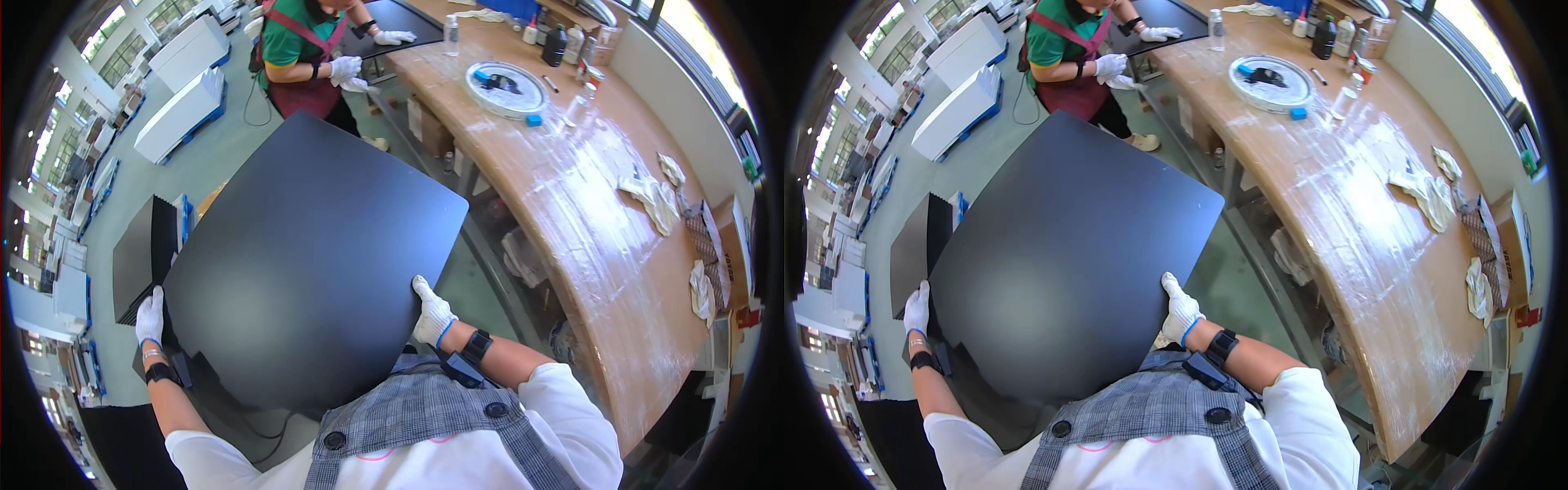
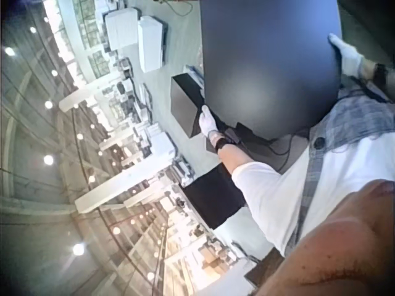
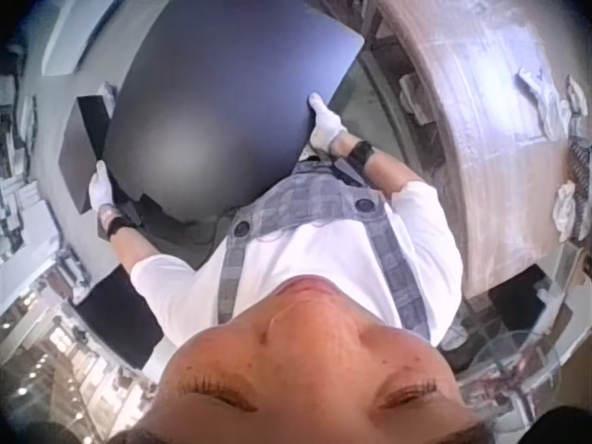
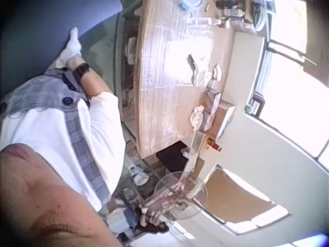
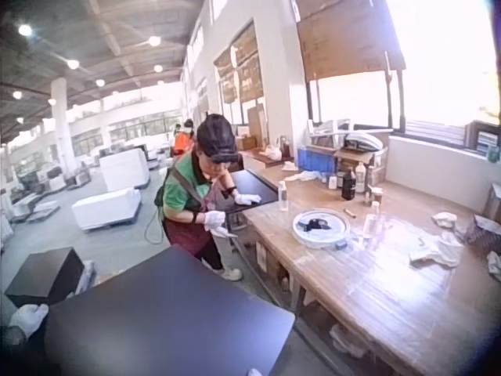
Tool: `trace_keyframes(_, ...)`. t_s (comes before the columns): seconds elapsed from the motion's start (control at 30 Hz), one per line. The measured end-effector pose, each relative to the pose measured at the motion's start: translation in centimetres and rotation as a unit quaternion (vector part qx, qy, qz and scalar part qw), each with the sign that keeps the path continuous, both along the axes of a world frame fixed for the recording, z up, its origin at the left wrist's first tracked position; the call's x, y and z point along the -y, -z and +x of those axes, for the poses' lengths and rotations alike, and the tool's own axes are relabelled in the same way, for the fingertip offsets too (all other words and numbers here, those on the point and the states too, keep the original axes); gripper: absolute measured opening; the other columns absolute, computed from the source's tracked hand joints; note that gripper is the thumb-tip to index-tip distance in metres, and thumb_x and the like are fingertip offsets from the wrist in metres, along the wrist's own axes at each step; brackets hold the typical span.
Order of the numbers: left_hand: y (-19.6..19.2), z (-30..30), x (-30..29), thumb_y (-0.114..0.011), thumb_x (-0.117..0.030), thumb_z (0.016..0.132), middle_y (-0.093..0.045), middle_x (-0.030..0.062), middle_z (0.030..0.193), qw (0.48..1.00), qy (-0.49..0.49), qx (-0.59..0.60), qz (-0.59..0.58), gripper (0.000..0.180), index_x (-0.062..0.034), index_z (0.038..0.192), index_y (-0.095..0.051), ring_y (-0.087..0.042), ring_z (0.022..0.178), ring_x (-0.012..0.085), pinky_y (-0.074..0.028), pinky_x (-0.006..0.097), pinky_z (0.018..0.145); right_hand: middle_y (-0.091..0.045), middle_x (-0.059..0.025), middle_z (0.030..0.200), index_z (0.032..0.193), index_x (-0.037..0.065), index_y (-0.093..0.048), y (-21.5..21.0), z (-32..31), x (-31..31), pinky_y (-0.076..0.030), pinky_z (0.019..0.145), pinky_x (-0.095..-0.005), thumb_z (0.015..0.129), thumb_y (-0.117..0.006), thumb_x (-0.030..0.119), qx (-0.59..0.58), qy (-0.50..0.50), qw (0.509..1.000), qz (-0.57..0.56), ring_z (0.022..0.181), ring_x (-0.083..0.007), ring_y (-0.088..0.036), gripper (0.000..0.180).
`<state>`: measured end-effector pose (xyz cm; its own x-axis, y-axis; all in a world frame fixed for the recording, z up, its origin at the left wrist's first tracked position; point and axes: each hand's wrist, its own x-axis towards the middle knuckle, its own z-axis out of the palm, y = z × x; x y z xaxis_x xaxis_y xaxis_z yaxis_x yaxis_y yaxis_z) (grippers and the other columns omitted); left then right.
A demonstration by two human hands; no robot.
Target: Applying black finish to edges of furniture panels and wiping them clean.
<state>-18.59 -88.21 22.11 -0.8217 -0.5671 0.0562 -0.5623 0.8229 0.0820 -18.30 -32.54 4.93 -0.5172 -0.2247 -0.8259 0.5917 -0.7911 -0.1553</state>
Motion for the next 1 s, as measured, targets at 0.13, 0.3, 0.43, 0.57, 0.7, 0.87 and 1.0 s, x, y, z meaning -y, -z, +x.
trace_keyframes(0.13,1.6,7.0,8.8,-0.036,-0.067,0.092,-0.058,0.0245,0.127,0.996,-0.090,-0.007,-0.010,0.081,0.0038,0.125,-0.058,-0.050,0.122,0.0404,-0.038,0.041,0.104,-0.055,-0.0126,0.129,0.128,0.004,-0.052,-1.1,-2.9,5.8,-0.046,0.098,-0.0561,0.091,-0.067,0.032,0.030,-0.089,0.996,-0.003,0.114,-0.0319,-0.057,0.049)
trace_keyframes(0.3,1.6,8.5,9.0,-0.040,-0.063,0.093,-0.060,0.0231,0.126,0.984,-0.177,0.000,0.036,0.076,0.0033,0.125,-0.058,-0.053,0.122,0.0367,-0.039,0.039,0.103,-0.054,-0.0130,0.134,0.132,0.004,-0.051,2.8,-6.9,9.4,-0.039,0.106,-0.0481,0.091,-0.064,0.041,0.019,-0.180,0.983,0.008,0.124,-0.0300,-0.052,0.057)
trace_keyframes(0.43,0.1,7.7,6.7,-0.046,-0.060,0.093,-0.063,0.0233,0.120,0.974,-0.208,-0.057,0.067,0.072,0.0040,0.121,-0.060,-0.058,0.116,0.0349,-0.042,0.038,0.098,-0.055,-0.0126,0.134,0.129,0.004,-0.054,1.5,-10.5,11.2,-0.039,0.107,-0.0482,0.093,-0.061,0.042,0.014,-0.183,0.983,-0.009,0.122,-0.0298,-0.053,0.053)
trace_keyframes(0.57,-1.5,8.6,5.6,-0.044,-0.063,0.092,-0.064,0.0225,0.116,0.960,-0.272,-0.070,0.012,0.074,0.0037,0.119,-0.061,-0.060,0.110,0.0342,-0.044,0.038,0.095,-0.056,-0.0126,0.133,0.128,0.005,-0.055,3.8,-16.5,11.8,-0.039,0.107,-0.0481,0.093,-0.060,0.042,-0.035,-0.198,0.977,-0.072,0.120,-0.0302,-0.054,0.051)
trace_keyframes(0.7,-0.5,7.4,4.6,-0.043,-0.064,0.092,-0.066,0.0202,0.097,0.955,-0.258,-0.141,-0.047,0.072,0.0035,0.103,-0.065,-0.061,0.089,0.0326,-0.045,0.038,0.084,-0.057,-0.0132,0.132,0.126,0.004,-0.057,6.7,-28.7,10.5,-0.040,0.105,-0.0445,0.090,-0.063,0.044,-0.116,-0.196,0.973,-0.028,0.118,-0.0290,-0.055,0.055)
trace_keyframes(0.87,-2.1,4.9,0.8,-0.042,-0.064,0.093,-0.045,0.0164,0.067,0.947,-0.309,-0.079,-0.033,0.069,0.0028,0.075,-0.048,-0.039,0.064,0.0288,-0.038,0.040,0.064,-0.052,-0.0149,0.138,0.132,0.000,-0.052,6.9,-38.5,11.3,-0.037,0.107,-0.0407,0.087,-0.064,0.051,-0.119,-0.281,0.949,0.078,0.123,-0.0282,-0.052,0.069)
trace_keyframes(1.0,-1.6,4.9,0.6,-0.041,-0.065,0.093,-0.046,0.0179,0.068,0.949,-0.301,-0.090,-0.030,0.071,0.0036,0.076,-0.049,-0.041,0.064,0.0296,-0.039,0.041,0.065,-0.037,-0.0161,0.151,0.144,-0.002,-0.037,6.4,-41.0,12.2,-0.031,0.111,-0.0382,0.086,-0.061,0.059,-0.122,-0.381,0.893,0.206,0.135,-0.0277,-0.040,0.087)
